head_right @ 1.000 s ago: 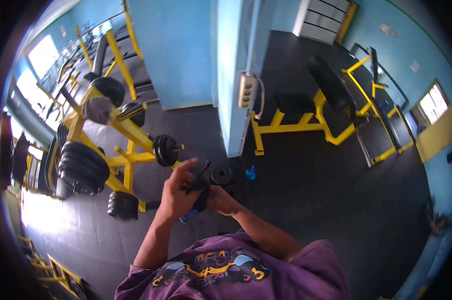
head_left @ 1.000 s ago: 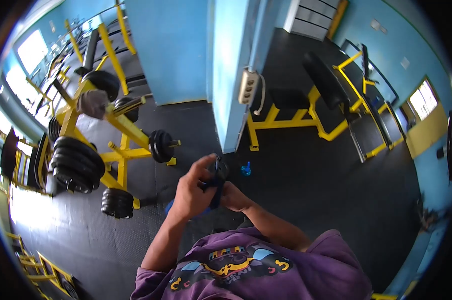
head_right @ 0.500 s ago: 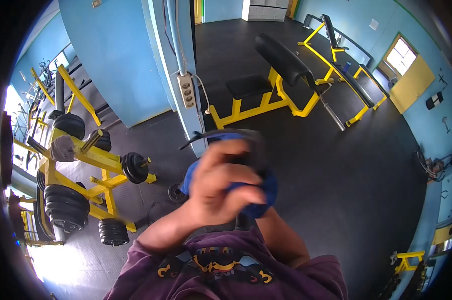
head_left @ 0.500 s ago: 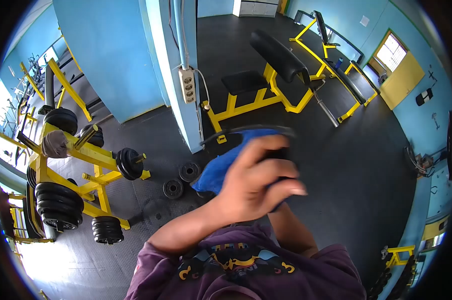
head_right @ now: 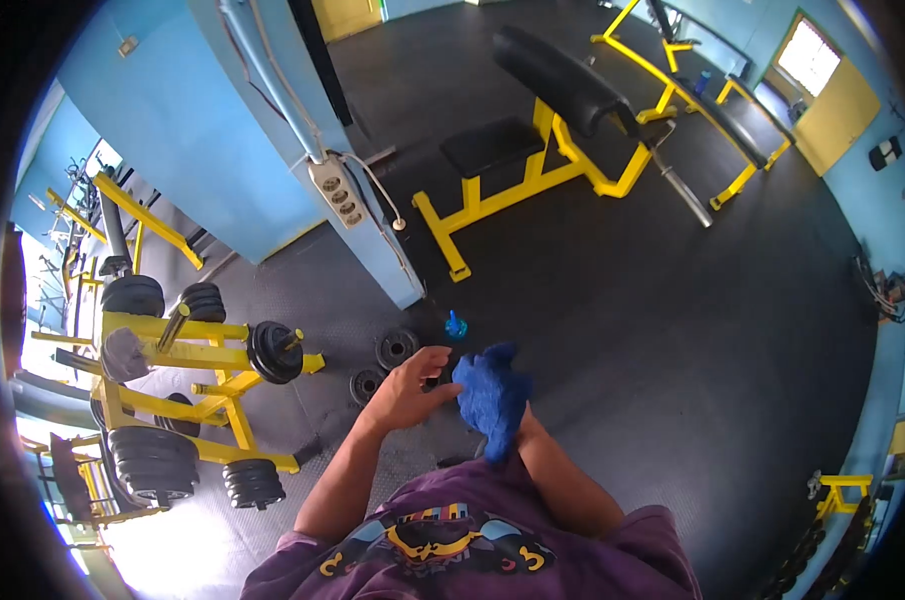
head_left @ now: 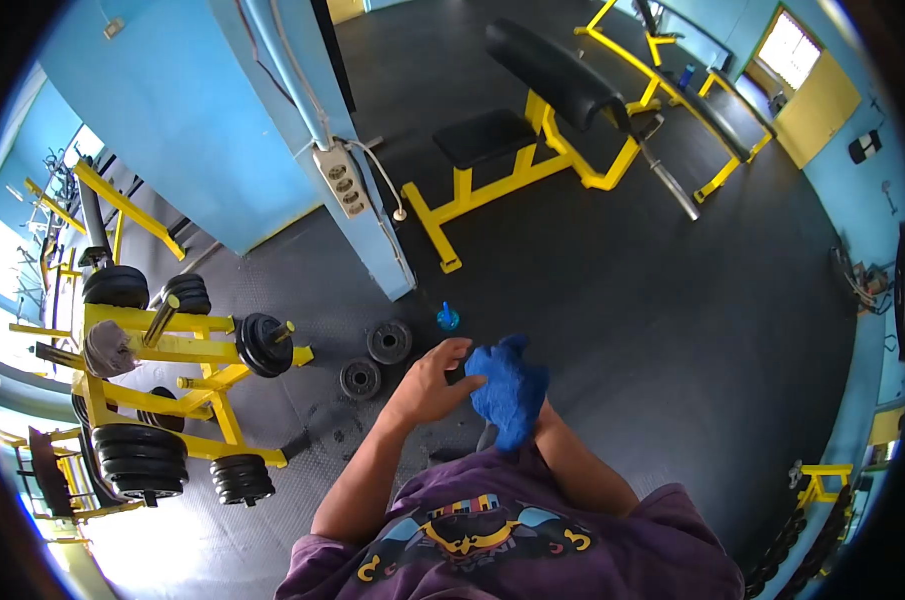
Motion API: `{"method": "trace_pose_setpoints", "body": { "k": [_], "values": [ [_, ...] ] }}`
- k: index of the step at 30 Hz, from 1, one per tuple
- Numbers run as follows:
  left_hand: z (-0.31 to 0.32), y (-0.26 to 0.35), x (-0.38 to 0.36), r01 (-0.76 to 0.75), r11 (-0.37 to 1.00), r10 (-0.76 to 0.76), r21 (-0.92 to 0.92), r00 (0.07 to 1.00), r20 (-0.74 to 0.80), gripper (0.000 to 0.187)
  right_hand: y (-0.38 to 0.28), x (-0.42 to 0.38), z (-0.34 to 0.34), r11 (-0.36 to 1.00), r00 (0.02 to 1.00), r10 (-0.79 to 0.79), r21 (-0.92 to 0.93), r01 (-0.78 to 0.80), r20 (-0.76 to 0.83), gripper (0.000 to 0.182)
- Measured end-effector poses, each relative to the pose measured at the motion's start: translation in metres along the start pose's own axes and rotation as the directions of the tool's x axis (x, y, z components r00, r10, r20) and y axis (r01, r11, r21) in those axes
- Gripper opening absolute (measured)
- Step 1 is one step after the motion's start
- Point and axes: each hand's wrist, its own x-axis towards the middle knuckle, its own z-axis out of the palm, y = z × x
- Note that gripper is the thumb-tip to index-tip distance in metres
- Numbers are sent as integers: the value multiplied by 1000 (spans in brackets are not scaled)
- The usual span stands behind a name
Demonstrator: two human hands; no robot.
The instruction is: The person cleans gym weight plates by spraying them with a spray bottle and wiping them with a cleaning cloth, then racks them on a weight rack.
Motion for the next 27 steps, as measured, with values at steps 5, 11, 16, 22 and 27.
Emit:
{"method": "trace_pose_setpoints", "body": {
  "k": [5,11,16,22,27],
  "values": [
    [12,-80,50,382,924,-383,20,923,49,72,79,27,78,821,955,-118,-514,248,272,15],
    [37,-166,121,635,768,-641,83,760,108,66,165,62,123,913,993,-58,-397,95,105,35],
    [88,-323,183,723,688,-725,62,682,96,58,177,18,286,787,961,-190,-554,271,201,51],
    [160,-592,245,720,617,-731,317,674,-108,68,104,-39,477,854,875,-102,-410,321,473,55],
    [226,-742,325,507,750,-569,426,822,23,111,61,-88,569,638,836,-10,-640,427,548,54]
  ]
}}
